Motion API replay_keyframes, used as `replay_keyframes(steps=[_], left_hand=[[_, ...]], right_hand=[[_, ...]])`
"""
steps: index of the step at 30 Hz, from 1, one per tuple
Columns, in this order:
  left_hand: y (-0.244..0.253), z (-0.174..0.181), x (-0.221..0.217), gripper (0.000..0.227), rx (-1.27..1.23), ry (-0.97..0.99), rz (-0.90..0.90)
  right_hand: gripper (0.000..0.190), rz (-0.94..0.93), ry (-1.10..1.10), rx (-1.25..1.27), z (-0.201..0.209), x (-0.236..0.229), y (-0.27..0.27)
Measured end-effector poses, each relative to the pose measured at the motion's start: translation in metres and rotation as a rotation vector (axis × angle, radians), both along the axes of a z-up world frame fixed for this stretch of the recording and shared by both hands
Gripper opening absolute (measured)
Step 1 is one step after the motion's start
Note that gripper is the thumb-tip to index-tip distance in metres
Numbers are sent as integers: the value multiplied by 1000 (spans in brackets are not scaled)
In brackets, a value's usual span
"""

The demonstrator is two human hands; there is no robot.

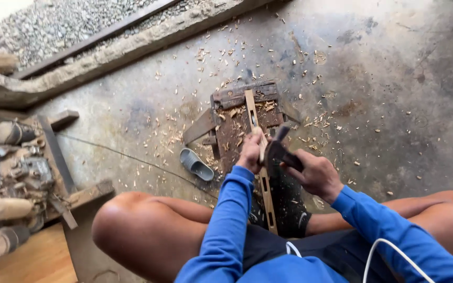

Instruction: The person sits cross-legged on the floor and uses a hammer to strike a chisel, carving a long piece of wood clamped to a wooden block. Wood shavings accumulate around the work area as the person repeatedly hammers the chisel along the wood.

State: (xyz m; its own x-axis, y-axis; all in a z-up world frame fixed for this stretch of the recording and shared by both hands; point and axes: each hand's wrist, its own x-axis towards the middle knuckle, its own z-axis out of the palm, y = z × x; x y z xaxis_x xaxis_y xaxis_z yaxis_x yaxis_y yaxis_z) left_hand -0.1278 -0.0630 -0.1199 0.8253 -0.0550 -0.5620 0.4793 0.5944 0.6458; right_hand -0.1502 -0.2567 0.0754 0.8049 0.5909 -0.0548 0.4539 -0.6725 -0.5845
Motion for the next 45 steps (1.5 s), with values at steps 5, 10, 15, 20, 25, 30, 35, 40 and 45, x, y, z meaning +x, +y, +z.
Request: replay_keyframes(steps=[5, 10, 15, 20, 25, 30, 35, 40, 45], left_hand=[[41, 141, -18, 70, -419, -39, 266], [72, 110, -4, 88, -478, -320, -71], [78, 144, 23, 56, 1120, -140, -435], [81, 166, 32, 40, 1212, -615, -61], [85, 167, 33, 47, 1211, -587, -29], [86, 162, 33, 42, 1216, -532, -60], [85, 165, 31, 44, 1267, -616, -47], [85, 132, 37, 49, 1198, -653, -57], [77, 138, 33, 50, 1306, -640, -122]], right_hand=[[30, -295, 45, 228, 26, -26, -31], [26, -457, 103, 299, 16, -42, -40], [27, -483, 236, 321, 7, -43, -37], [30, -439, 257, 332, 0, -38, -31], [28, -422, 282, 363, -1, -39, -27], [27, -420, 293, 368, 1, -39, -25], [28, -408, 276, 372, 2, -39, -24], [24, -337, 207, 446, 22, -27, -16], [15, -169, -29, 626, 67, -1, 4]])
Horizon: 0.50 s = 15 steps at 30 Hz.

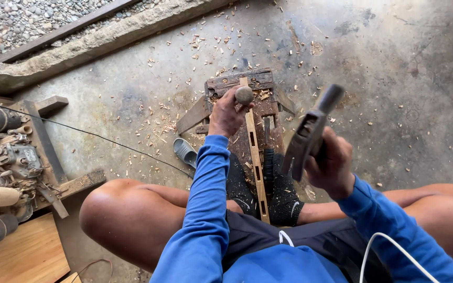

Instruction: The person sits cross-legged on the floor and uses a hammer to strike a chisel, carving a long piece of wood clamped to a wooden block. Wood shavings accumulate around the work area as the person repeatedly hammers the chisel along the wood.

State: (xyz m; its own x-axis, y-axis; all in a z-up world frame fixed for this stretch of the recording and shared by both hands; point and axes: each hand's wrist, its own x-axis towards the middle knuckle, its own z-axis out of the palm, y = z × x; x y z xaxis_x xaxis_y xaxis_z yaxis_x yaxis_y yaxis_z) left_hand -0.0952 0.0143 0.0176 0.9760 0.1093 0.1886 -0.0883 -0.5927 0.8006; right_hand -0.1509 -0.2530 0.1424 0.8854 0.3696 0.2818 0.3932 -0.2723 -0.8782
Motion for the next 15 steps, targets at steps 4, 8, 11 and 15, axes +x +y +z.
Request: replay_keyframes(steps=[4, 8, 11, 15], left_hand=[[-5, 1, -2, 51, -32, 4, 20], [-10, 8, -12, 28, -32, 137, 16], [-21, 15, -23, 31, 113, 248, -56], [-32, -1, 1, 48, -232, -307, -151]], right_hand=[[18, 261, 456, 551, -74, 43, 12], [36, 58, -69, -675, -25, 79, 59], [34, 56, 47, -340, -2, 56, 45], [35, -66, 112, -371, -26, 12, 11]])
